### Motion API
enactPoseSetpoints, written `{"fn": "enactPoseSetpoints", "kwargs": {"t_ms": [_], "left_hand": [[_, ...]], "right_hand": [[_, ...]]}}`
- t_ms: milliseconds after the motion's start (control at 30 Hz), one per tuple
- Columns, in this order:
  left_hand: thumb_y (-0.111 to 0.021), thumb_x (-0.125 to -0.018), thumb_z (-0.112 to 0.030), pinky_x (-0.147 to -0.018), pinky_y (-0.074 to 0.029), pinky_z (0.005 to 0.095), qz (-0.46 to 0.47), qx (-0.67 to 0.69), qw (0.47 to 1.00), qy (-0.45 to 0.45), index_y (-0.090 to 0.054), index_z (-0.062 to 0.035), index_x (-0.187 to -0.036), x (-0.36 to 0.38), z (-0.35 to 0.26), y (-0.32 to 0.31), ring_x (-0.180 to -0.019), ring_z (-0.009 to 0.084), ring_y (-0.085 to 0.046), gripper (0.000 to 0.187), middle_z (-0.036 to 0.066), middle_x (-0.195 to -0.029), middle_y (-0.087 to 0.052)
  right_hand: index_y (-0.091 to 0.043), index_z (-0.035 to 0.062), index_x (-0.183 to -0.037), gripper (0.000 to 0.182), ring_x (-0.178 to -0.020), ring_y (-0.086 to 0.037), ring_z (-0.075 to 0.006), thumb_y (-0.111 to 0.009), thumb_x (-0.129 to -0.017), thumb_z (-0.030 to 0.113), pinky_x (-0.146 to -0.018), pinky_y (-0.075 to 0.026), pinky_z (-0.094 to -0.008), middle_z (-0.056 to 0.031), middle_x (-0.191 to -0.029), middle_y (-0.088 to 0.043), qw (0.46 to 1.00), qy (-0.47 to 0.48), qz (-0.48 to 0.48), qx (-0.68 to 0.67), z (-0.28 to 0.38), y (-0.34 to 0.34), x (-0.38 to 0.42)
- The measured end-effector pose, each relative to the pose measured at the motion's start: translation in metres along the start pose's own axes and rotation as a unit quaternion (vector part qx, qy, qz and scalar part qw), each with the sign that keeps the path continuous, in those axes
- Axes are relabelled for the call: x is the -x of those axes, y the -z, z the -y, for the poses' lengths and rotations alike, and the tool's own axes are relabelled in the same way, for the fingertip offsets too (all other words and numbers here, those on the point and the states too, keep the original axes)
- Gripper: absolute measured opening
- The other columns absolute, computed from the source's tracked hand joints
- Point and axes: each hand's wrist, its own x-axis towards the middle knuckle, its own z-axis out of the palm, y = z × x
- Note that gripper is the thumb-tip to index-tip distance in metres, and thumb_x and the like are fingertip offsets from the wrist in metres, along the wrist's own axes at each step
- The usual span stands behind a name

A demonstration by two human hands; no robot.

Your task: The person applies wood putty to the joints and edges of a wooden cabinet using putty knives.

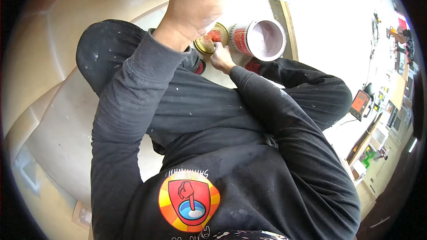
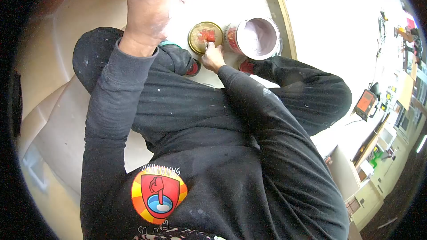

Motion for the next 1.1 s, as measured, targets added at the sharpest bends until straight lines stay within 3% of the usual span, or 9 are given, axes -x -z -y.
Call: {"fn": "enactPoseSetpoints", "kwargs": {"t_ms": [33,133,233,567,867,933,1000,1067,1100], "left_hand": [[-0.047,-0.103,-0.005,-0.1,-0.044,0.0269,0.0,-0.001,1.0,0.001,-0.057,0.0025,-0.126,0.001,-0.001,0.001,-0.109,0.0126,-0.059,0.026,0.006,-0.119,-0.064],[-0.047,-0.103,-0.005,-0.1,-0.045,0.0266,-0.015,-0.032,0.999,0.022,-0.057,0.003,-0.125,0.003,-0.001,0.004,-0.108,0.0123,-0.059,0.025,0.006,-0.118,-0.064],[-0.047,-0.103,-0.005,-0.099,-0.045,0.0264,0.002,0.019,1.0,0.008,-0.057,0.0035,-0.124,0.003,0.006,0.01,-0.108,0.0124,-0.059,0.025,0.006,-0.118,-0.064],[-0.047,-0.105,-0.007,-0.096,-0.047,0.0254,0.03,0.019,0.999,0.0,-0.057,0.0041,-0.123,0.011,-0.002,0.009,-0.106,0.0121,-0.06,0.023,0.007,-0.116,-0.065],[-0.048,-0.104,-0.007,-0.097,-0.047,0.0268,0.016,-0.004,1.0,0.019,-0.056,0.0048,-0.122,0.013,-0.006,0.007,-0.107,0.0136,-0.061,0.023,0.009,-0.117,-0.065],[-0.048,-0.104,-0.006,-0.098,-0.047,0.0275,0.004,0.015,0.999,0.03,-0.056,0.0047,-0.123,0.011,-0.007,0.007,-0.108,0.0144,-0.061,0.024,0.009,-0.118,-0.065],[-0.048,-0.102,-0.004,-0.101,-0.046,0.0296,-0.011,0.062,0.996,0.058,-0.055,0.0044,-0.125,0.007,-0.007,0.016,-0.11,0.0162,-0.061,0.026,0.01,-0.12,-0.064],[-0.048,-0.101,-0.005,-0.107,-0.043,0.0334,-0.014,0.116,0.988,0.102,-0.053,0.0036,-0.132,0.004,-0.033,0.012,-0.117,0.0212,-0.061,0.032,0.011,-0.127,-0.063],[-0.048,-0.102,-0.009,-0.099,-0.052,0.039,0.013,-0.06,0.995,0.073,-0.053,0.0006,-0.132,0.004,-0.033,0.029,-0.114,0.0244,-0.063,0.031,0.011,-0.124,-0.064]], "right_hand": [[-0.039,-0.008,-0.135,0.058,-0.118,-0.048,-0.0556,-0.057,-0.082,0.009,-0.105,-0.037,-0.057,-0.0442,-0.12,-0.047,1.0,-0.011,0.001,-0.007,-0.003,-0.005,-0.005],[-0.039,-0.007,-0.134,0.057,-0.121,-0.046,-0.0548,-0.057,-0.083,0.009,-0.108,-0.034,-0.0566,-0.0429,-0.126,-0.043,0.998,-0.066,-0.011,0.007,-0.004,-0.008,-0.01],[-0.039,-0.0067,-0.134,0.057,-0.124,-0.044,-0.0546,-0.058,-0.083,0.009,-0.109,-0.033,-0.0559,-0.0419,-0.131,-0.039,0.995,-0.097,0.002,-0.014,-0.003,-0.005,-0.01],[-0.038,-0.0075,-0.134,0.056,-0.126,-0.041,-0.0555,-0.057,-0.084,0.011,-0.11,-0.033,-0.0558,-0.04,-0.133,-0.038,0.996,-0.094,0.007,0.004,0.0,-0.011,-0.015],[-0.042,-0.0033,-0.135,0.053,-0.125,-0.041,-0.057,-0.055,-0.086,0.015,-0.104,-0.036,-0.0655,-0.0372,-0.132,-0.041,0.994,-0.075,0.038,0.067,0.012,-0.009,-0.016],[-0.05,-0.0005,-0.13,0.044,-0.12,-0.047,-0.0541,-0.053,-0.09,0.016,-0.101,-0.039,-0.0631,-0.0324,-0.127,-0.048,0.976,0.057,0.138,0.16,0.013,0.009,-0.015],[-0.054,0.0021,-0.128,0.037,-0.094,-0.065,-0.0396,-0.05,-0.094,0.016,-0.085,-0.052,-0.0447,-0.0214,-0.107,-0.064,0.994,0.02,0.085,-0.061,0.027,0.033,0.004],[-0.057,0.0026,-0.126,0.034,-0.096,-0.069,-0.0314,-0.052,-0.095,0.017,-0.079,-0.054,-0.0379,-0.0216,-0.112,-0.067,0.946,-0.07,0.142,-0.282,0.065,0.088,0.04],[-0.06,0.0044,-0.123,0.032,-0.104,-0.067,-0.0274,-0.054,-0.095,0.016,-0.081,-0.054,-0.0347,-0.0204,-0.119,-0.066,0.954,-0.013,0.128,-0.272,0.077,0.114,0.058]]}}
